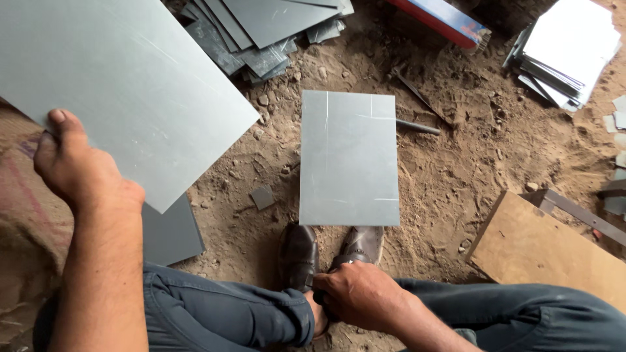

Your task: The person sits on the ground and uses a small handheld abrasive tool to smooth the edges of rectangular grey tiles. They repeatedly rub the tool along the edges and corners of each tile, then place the finished tile onto a nearby stack.

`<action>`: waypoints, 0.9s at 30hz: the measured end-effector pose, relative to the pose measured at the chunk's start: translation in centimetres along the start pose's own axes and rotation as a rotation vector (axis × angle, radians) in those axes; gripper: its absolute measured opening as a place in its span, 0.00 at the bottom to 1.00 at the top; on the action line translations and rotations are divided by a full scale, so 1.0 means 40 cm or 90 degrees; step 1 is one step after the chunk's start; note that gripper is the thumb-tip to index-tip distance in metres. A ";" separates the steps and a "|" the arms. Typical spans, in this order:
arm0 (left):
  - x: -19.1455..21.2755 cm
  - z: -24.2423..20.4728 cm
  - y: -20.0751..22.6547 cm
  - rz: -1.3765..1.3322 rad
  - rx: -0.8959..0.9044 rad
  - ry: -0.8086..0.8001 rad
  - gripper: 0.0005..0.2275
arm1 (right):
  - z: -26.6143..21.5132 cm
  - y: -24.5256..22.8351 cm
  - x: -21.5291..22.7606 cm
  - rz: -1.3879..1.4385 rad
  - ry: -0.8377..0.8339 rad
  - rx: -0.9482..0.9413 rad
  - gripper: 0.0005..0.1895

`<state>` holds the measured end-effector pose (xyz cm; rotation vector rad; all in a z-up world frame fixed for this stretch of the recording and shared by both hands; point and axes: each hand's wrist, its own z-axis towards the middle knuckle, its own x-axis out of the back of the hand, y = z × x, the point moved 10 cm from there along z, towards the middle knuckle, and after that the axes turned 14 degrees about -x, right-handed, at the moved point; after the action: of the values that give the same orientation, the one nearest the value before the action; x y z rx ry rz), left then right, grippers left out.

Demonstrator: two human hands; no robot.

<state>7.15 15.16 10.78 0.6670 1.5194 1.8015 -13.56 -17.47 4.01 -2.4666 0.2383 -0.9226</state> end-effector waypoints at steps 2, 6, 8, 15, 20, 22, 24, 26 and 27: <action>-0.002 0.001 0.000 -0.033 0.012 -0.021 0.20 | -0.004 -0.008 -0.013 -0.013 -0.020 -0.003 0.07; 0.034 -0.002 -0.022 0.002 0.081 0.020 0.21 | -0.019 -0.037 -0.030 -0.033 -0.026 0.005 0.04; 0.044 0.001 -0.028 0.001 0.083 0.018 0.21 | -0.026 -0.050 -0.046 -0.048 -0.048 0.006 0.08; 0.060 0.029 -0.048 -0.034 0.027 -0.018 0.18 | -0.020 -0.084 -0.046 -0.036 -0.034 0.010 0.09; 0.065 0.036 -0.055 -0.083 0.020 -0.028 0.17 | -0.009 -0.093 -0.059 -0.047 -0.052 -0.001 0.12; 0.091 0.040 -0.065 0.018 0.048 0.000 0.17 | 0.003 -0.087 -0.072 -0.054 -0.081 -0.030 0.09; 0.111 0.039 -0.071 0.062 0.074 0.020 0.17 | 0.017 -0.070 -0.089 -0.073 -0.117 -0.073 0.07; 0.120 0.038 -0.074 0.047 0.095 0.029 0.18 | 0.029 -0.066 -0.085 -0.086 -0.104 -0.077 0.08; 0.125 0.037 -0.071 0.038 0.098 0.031 0.18 | 0.034 -0.064 -0.082 -0.091 -0.097 -0.078 0.08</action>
<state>5.55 20.21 8.08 0.7551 1.7007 1.7691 -15.15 -13.68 2.54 -2.6817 0.0688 -0.7919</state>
